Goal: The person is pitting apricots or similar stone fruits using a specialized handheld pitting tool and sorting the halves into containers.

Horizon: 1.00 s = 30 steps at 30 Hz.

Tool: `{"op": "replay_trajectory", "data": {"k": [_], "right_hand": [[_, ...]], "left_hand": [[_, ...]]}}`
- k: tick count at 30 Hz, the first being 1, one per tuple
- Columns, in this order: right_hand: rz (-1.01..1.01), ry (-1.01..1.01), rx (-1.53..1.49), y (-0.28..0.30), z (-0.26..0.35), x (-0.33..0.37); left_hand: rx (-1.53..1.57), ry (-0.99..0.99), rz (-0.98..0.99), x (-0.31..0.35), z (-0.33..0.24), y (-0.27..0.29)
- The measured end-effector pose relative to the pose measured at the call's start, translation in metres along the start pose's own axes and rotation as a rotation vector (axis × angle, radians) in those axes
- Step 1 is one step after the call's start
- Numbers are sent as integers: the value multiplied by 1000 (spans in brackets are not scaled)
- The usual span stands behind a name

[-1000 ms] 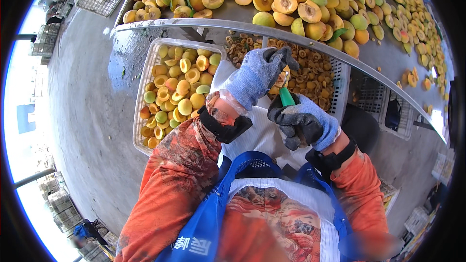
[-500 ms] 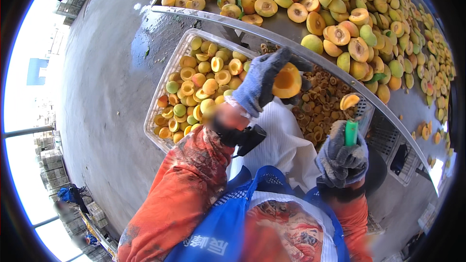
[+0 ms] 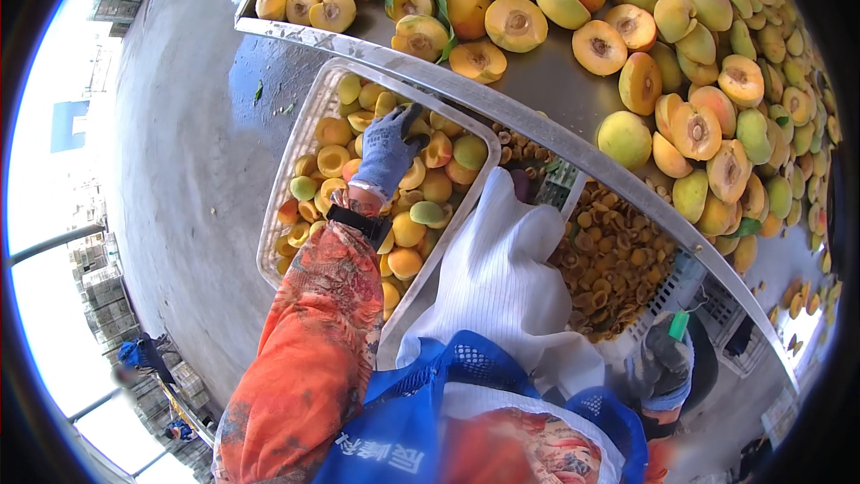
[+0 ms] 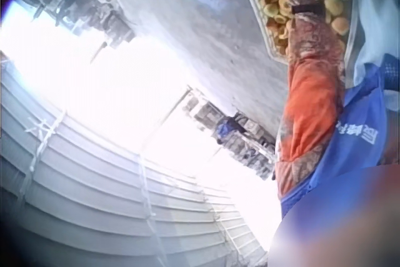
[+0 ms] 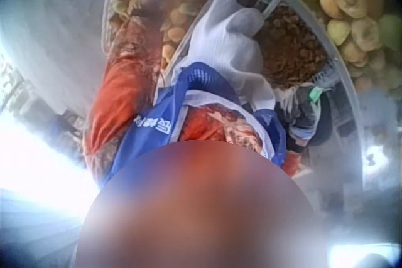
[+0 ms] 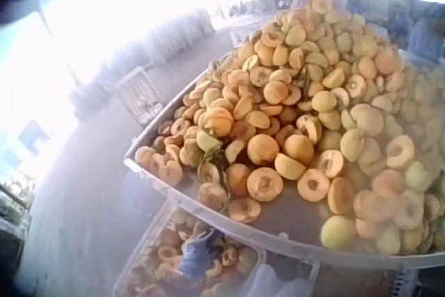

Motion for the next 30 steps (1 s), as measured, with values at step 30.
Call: {"op": "replay_trajectory", "data": {"k": [30], "right_hand": [[342, -52, 187, 3, 28, 59]], "left_hand": [[-18, -181, 65, -65, -289, 100]]}}
Point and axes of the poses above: each hand's wrist, its own x-axis away from the middle knuckle, its own y-axis out of the back of the hand, z = x × y, the point moved 5 cm from there along -x, towards the middle knuckle, and after that the axes turned 1 degree about -x, right-handed, at the moved point
